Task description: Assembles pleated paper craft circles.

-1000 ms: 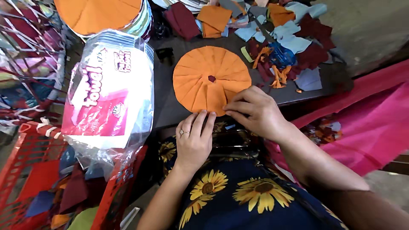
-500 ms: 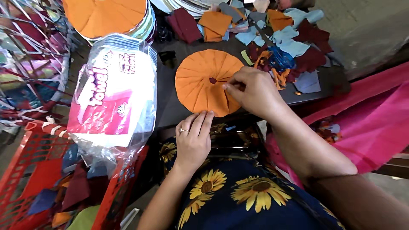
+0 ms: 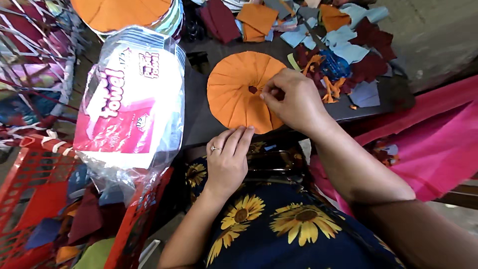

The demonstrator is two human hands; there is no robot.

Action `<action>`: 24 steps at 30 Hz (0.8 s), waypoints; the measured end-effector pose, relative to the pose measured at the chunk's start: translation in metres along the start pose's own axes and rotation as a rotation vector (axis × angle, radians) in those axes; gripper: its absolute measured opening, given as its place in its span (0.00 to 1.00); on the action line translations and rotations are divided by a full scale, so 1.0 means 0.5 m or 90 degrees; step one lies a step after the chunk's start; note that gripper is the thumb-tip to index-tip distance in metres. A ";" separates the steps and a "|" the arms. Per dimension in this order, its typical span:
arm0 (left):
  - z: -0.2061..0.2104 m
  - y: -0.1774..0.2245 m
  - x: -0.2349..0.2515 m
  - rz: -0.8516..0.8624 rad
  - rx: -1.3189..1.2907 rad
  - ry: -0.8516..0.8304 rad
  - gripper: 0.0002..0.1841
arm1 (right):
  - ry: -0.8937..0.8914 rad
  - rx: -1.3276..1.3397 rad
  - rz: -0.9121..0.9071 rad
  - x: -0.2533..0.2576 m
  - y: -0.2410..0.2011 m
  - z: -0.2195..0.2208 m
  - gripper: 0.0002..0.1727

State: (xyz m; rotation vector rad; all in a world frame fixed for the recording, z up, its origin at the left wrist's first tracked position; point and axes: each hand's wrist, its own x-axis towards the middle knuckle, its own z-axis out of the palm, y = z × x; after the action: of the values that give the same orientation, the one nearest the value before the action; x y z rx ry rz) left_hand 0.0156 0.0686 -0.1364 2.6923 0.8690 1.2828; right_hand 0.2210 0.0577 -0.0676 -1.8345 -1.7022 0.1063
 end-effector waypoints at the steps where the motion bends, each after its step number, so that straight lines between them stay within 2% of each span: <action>1: 0.000 -0.001 -0.001 0.002 -0.004 -0.003 0.19 | -0.002 0.008 -0.009 0.001 0.002 0.000 0.09; 7: 0.000 0.000 -0.003 0.025 0.034 -0.019 0.20 | -0.025 -0.003 -0.065 0.007 0.008 0.008 0.08; 18: 0.001 0.002 0.001 -0.003 -0.008 0.026 0.18 | 0.031 -0.021 -0.112 0.007 0.006 0.006 0.08; 24: 0.000 0.000 -0.002 0.009 0.007 -0.009 0.19 | 0.018 -0.025 -0.112 0.006 0.005 0.017 0.07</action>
State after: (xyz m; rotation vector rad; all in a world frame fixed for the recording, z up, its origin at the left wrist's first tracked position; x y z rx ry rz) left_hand 0.0150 0.0680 -0.1372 2.7175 0.8603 1.2647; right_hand 0.2199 0.0639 -0.0749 -1.6973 -1.8486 -0.0251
